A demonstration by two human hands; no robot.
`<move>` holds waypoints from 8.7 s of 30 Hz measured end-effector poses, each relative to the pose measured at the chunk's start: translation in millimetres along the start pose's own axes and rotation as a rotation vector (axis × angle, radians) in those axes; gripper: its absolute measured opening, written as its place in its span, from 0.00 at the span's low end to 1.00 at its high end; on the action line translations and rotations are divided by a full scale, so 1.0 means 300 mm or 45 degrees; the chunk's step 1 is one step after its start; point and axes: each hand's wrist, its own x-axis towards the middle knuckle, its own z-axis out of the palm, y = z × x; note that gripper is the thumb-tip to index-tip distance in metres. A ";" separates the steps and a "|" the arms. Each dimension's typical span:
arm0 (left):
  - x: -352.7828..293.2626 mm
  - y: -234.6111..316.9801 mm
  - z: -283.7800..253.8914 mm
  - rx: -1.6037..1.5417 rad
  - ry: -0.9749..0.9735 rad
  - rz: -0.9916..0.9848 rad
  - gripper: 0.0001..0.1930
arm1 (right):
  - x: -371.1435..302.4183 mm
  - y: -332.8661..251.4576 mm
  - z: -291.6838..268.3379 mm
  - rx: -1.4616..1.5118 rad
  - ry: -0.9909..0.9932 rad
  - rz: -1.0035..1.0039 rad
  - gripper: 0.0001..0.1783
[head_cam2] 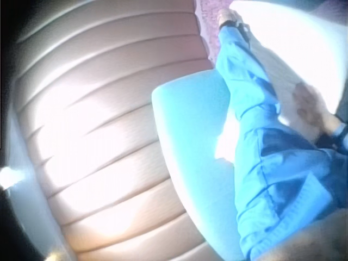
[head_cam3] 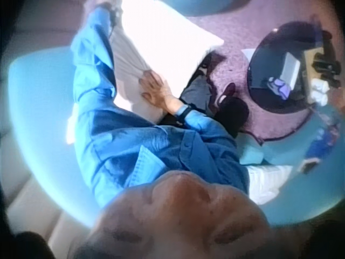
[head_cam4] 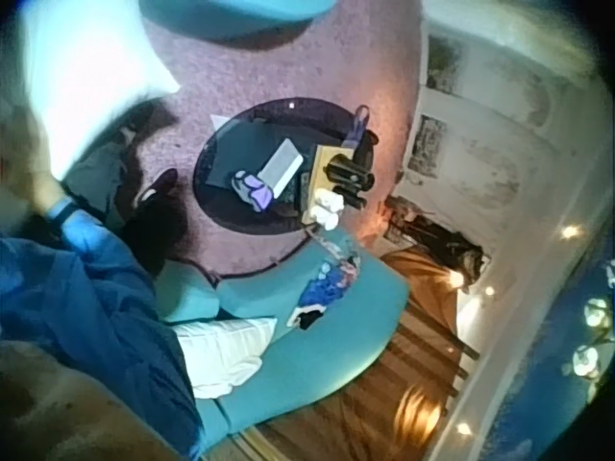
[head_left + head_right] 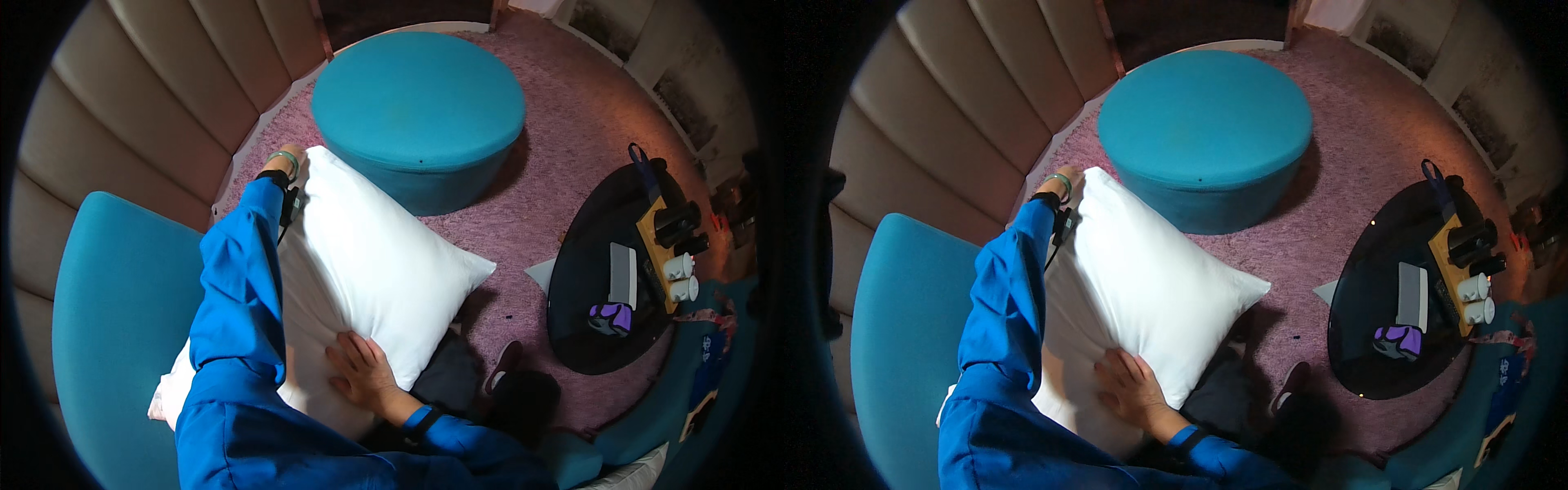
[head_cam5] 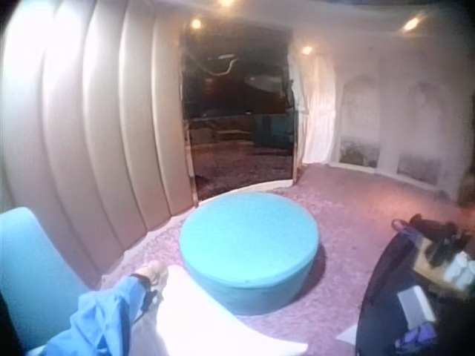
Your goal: The person inserts a white pillow into a white pillowcase while seated on a teal chair. They align the corners, pull the case over the pillow, and smooth the fabric to complete the task.
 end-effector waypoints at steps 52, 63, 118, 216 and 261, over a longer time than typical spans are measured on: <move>-1.609 -0.256 0.515 -0.062 0.036 0.030 0.43 | 0.194 0.472 -0.155 -0.010 0.202 0.851 0.39; -1.732 -0.170 0.399 -0.135 -0.038 -0.137 0.37 | -0.049 -0.108 -0.050 -0.188 -0.065 -0.053 0.44; -1.904 -0.093 0.352 -0.406 0.284 -0.388 0.35 | 0.021 -0.089 -0.284 -0.391 0.064 -0.145 0.33; 0.234 0.637 0.289 -1.905 0.032 -0.474 0.23 | -0.282 0.702 -0.190 1.445 0.358 1.266 0.19; -1.264 1.218 0.616 0.549 -0.375 1.008 0.31 | -2.347 -0.599 -0.720 -1.529 1.323 2.498 0.38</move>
